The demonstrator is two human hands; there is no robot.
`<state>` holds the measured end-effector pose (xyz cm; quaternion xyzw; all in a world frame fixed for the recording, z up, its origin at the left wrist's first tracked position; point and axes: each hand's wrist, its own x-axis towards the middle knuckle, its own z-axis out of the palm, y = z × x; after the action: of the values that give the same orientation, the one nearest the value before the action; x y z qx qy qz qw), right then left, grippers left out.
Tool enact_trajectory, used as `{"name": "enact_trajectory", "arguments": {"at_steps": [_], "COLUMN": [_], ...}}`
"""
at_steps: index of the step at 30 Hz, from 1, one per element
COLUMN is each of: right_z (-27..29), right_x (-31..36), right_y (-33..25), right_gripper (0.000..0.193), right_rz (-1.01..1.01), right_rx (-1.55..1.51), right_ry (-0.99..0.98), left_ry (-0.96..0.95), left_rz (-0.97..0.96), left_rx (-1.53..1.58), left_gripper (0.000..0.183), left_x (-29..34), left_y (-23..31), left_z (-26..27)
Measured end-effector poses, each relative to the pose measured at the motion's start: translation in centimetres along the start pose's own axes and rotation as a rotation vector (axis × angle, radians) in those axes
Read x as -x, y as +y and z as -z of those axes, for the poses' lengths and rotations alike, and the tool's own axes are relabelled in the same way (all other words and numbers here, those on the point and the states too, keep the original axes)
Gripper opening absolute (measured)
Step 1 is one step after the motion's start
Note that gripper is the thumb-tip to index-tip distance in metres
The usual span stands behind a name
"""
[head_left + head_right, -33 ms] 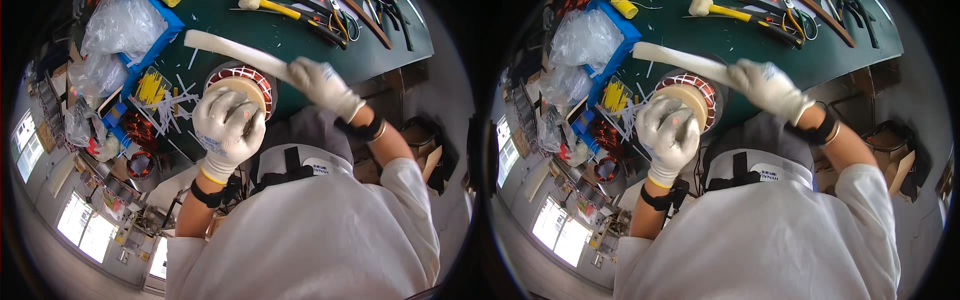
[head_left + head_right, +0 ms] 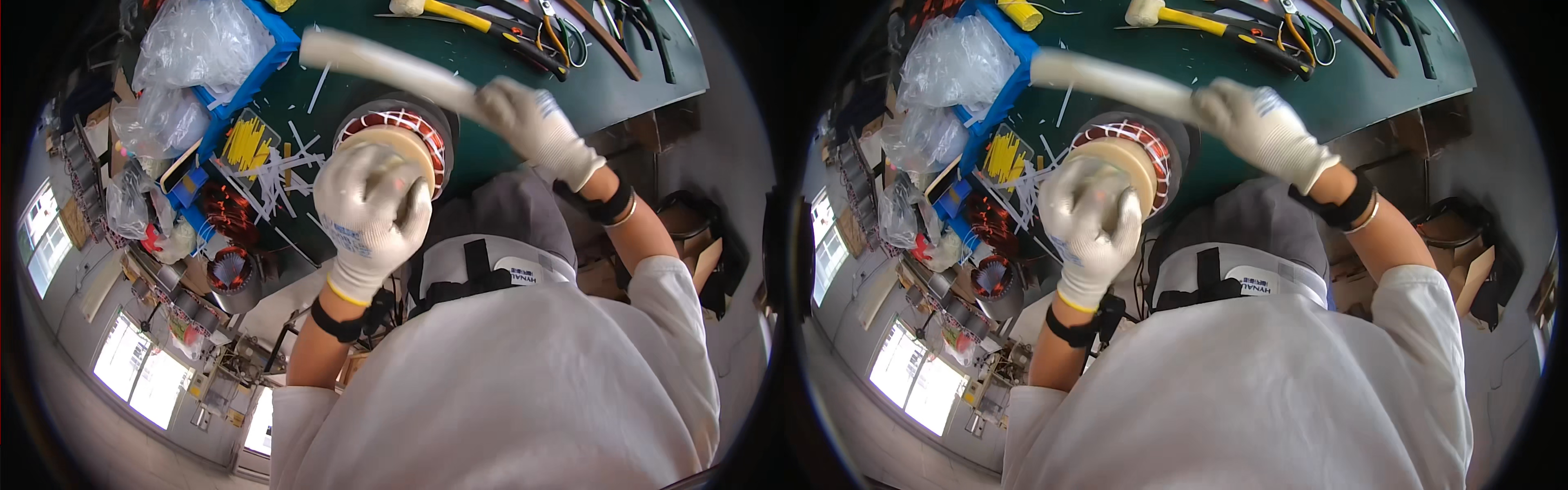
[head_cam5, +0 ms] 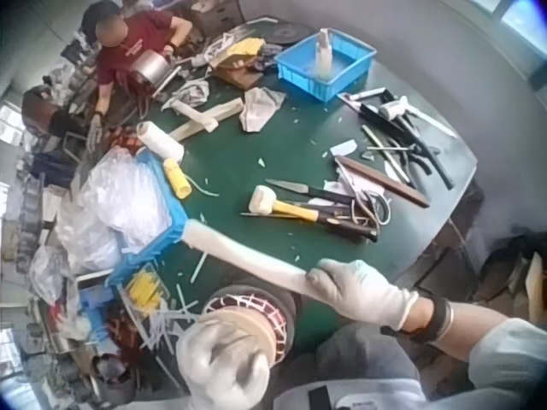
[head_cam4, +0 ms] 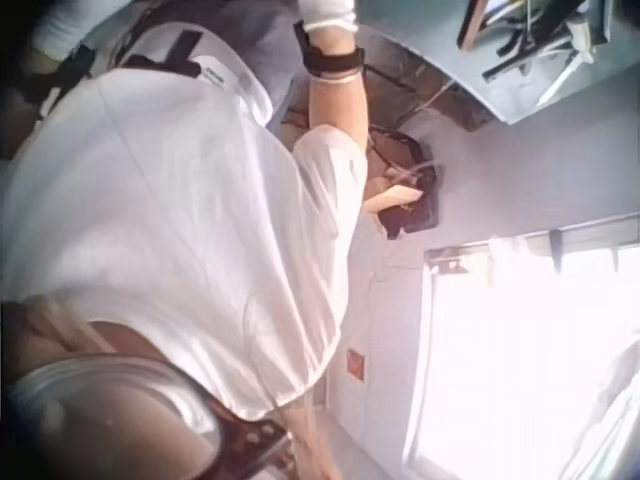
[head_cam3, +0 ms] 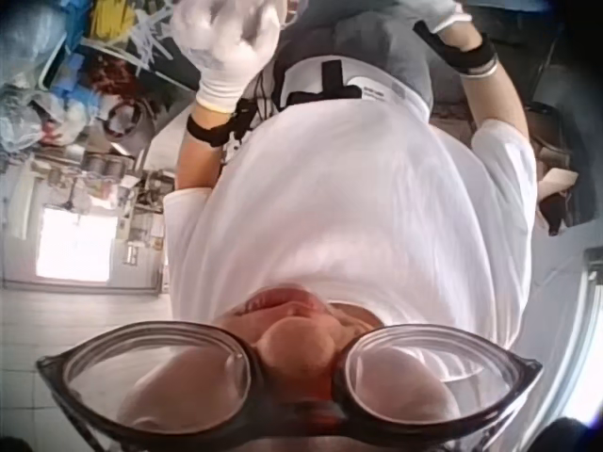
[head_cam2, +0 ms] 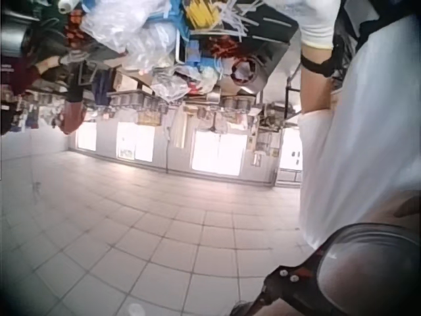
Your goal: Manually winding and tying copper wire coils into a motor stator using thread and tools.
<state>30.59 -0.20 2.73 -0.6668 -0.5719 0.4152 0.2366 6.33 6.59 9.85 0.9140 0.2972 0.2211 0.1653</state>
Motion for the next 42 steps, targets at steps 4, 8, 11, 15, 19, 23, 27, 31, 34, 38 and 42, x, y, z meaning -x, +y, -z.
{"name": "enact_trajectory", "arguments": {"at_steps": [4,8,11,15,19,23,27,31,34,38,42], "right_z": [-2.0,-2.0,0.6,-5.6,1.1,-1.0,-2.9,0.2,-5.6,-0.6,-3.0], "right_x": [2.0,0.1,-1.1,0.8,-2.1,-0.8,-2.0,-1.9,-0.1,-3.8,-1.2], "right_y": [-1.4,-0.4,0.8,2.9,-1.3,-0.7,0.1,-0.5,-0.5,1.6,1.5], "right_gripper": [0.029,0.033,0.027,0.028,0.033,0.032,0.027,0.027,0.029,0.027,0.019], "right_rz": [-0.404,-0.105,-0.313,-0.172,-0.055,-0.194,0.221,-0.171,0.11,0.313,0.415], "right_rx": [-0.258,-0.055,-0.41,-0.392,0.098,-0.144,0.26,0.109,0.204,0.25,0.608], "right_ry": [0.095,-0.095,0.095,-0.027,-0.175,0.191,0.085,0.065,0.293,0.124,0.142], "left_ry": [-0.025,-0.045,-0.045,-0.14,-0.198,-0.023,-0.042,-0.082,-0.145,-0.146,-0.081], "left_rz": [0.204,0.13,0.057,-0.029,-0.059,0.043,-0.025,-0.069,-0.08,-0.139,0.158], "left_rx": [-0.228,-0.146,-0.088,0.002,-0.093,-0.207,-0.159,-0.109,-0.085,0.03,-0.186], "left_gripper": [0.023,0.017,0.014,0.014,0.021,0.023,0.022,0.02,0.014,0.019,0.017], "left_x": [-0.8,0.3,-0.5,-0.5,-1.0,-0.6,0.6,0.1,-0.5,-0.8,-0.9], "left_y": [2.3,0.5,0.4,-0.5,-0.2,1.6,-0.2,0.1,-0.5,-0.4,0.9], "left_z": [-1.3,-0.6,-0.2,0.2,1.1,-0.8,-0.2,-0.1,-0.1,0.7,-0.5]}}
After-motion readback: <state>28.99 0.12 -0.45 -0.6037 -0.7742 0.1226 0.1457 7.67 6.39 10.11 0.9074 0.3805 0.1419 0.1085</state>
